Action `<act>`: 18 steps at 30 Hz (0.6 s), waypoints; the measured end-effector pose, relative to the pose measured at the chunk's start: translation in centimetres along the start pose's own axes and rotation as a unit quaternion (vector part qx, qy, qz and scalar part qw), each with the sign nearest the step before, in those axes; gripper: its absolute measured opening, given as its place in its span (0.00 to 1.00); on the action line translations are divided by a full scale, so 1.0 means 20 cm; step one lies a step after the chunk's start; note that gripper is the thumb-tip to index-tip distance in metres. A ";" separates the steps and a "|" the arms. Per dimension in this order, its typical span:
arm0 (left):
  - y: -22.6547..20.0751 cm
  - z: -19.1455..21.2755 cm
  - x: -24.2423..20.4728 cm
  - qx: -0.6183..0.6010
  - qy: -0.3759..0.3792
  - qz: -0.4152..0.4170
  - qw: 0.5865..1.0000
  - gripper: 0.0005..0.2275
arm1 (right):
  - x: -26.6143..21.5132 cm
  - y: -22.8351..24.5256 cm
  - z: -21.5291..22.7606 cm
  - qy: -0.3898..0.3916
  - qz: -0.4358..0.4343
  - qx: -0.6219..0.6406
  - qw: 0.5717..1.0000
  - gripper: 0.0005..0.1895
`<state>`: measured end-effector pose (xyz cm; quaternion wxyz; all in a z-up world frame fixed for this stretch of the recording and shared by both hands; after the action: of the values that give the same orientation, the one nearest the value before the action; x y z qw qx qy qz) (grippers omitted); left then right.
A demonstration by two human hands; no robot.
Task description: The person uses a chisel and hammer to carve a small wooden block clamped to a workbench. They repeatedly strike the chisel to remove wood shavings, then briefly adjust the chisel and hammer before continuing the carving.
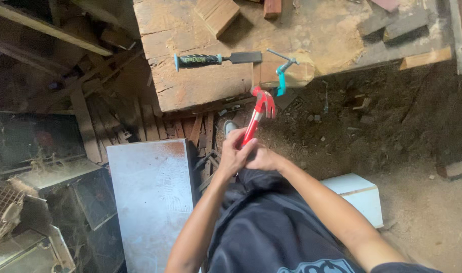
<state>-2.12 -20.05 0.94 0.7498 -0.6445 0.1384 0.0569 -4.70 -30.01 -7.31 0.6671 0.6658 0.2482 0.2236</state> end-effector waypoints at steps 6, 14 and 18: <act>-0.07 -0.31 -0.10 -0.027 0.123 -0.089 0.988 0.19 | -0.34 0.01 0.18 -0.176 0.055 0.069 0.980 0.21; 0.22 -0.34 0.09 -0.031 -0.019 0.124 0.992 0.13 | -0.77 0.14 1.10 -0.281 0.004 -0.091 0.955 0.12; 0.39 -0.31 0.26 -0.055 -0.126 0.070 0.988 0.13 | -0.83 0.18 1.43 -0.209 -0.146 -0.279 0.926 0.10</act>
<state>-0.03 -25.32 -8.82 0.7185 -0.6613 0.0845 0.1980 0.50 -62.63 -3.50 0.8880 0.4408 0.1250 0.0399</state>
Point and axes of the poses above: each hand's wrist, its own x-axis towards the middle knuckle, its own z-axis out of the back of the hand, y = z × x, the point moved 8 cm from there along x, towards the middle knuckle, and after that the axes turned 9 degrees about z, right-handed, at the moved point
